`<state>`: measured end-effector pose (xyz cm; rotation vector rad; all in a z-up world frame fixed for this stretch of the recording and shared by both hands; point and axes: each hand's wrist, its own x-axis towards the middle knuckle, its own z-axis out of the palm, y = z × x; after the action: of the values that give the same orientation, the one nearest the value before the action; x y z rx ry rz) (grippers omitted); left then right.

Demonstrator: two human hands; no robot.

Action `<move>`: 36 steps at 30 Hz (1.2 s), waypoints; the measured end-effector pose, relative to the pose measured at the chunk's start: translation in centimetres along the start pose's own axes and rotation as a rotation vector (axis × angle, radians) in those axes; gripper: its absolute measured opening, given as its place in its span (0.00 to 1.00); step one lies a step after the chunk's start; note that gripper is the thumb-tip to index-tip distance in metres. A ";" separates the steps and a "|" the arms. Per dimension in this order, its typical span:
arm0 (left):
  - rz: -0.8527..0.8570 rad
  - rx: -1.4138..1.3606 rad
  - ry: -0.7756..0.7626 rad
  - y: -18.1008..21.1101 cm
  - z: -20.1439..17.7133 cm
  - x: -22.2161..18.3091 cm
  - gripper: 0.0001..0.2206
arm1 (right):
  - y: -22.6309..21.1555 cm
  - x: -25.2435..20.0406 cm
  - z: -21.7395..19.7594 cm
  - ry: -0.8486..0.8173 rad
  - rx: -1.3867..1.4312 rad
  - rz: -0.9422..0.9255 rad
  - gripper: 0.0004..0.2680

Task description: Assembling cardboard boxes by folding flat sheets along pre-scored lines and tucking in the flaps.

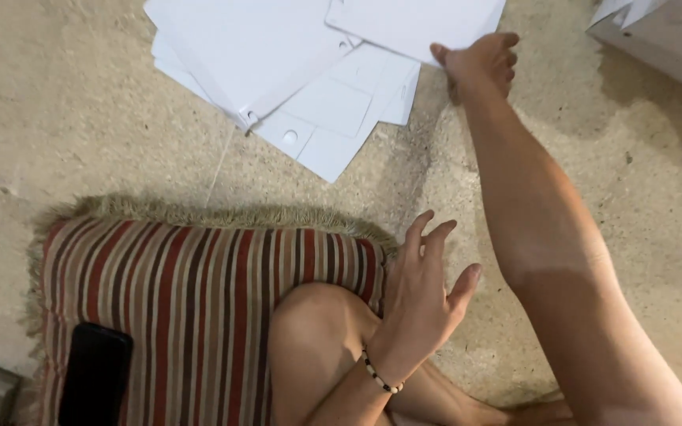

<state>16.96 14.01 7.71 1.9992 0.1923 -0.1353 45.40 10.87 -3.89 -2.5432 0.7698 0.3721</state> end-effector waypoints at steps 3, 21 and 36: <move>0.020 0.046 0.044 -0.1 0.2 0.0 0.21 | 0.6 1.5 1.4 0.052 0.002 -0.042 0.36; 0.060 -0.009 0.147 0.0 0.7 0.3 0.20 | -0.3 3.8 1.1 -0.184 -0.125 0.119 0.39; -0.089 -0.178 0.013 0.4 -1.3 1.1 0.21 | 5.3 7.1 -6.7 -0.506 0.424 -0.197 0.12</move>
<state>18.12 15.13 8.44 1.8154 0.2924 -0.1569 48.88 0.38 -2.65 -1.9810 0.3538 0.6709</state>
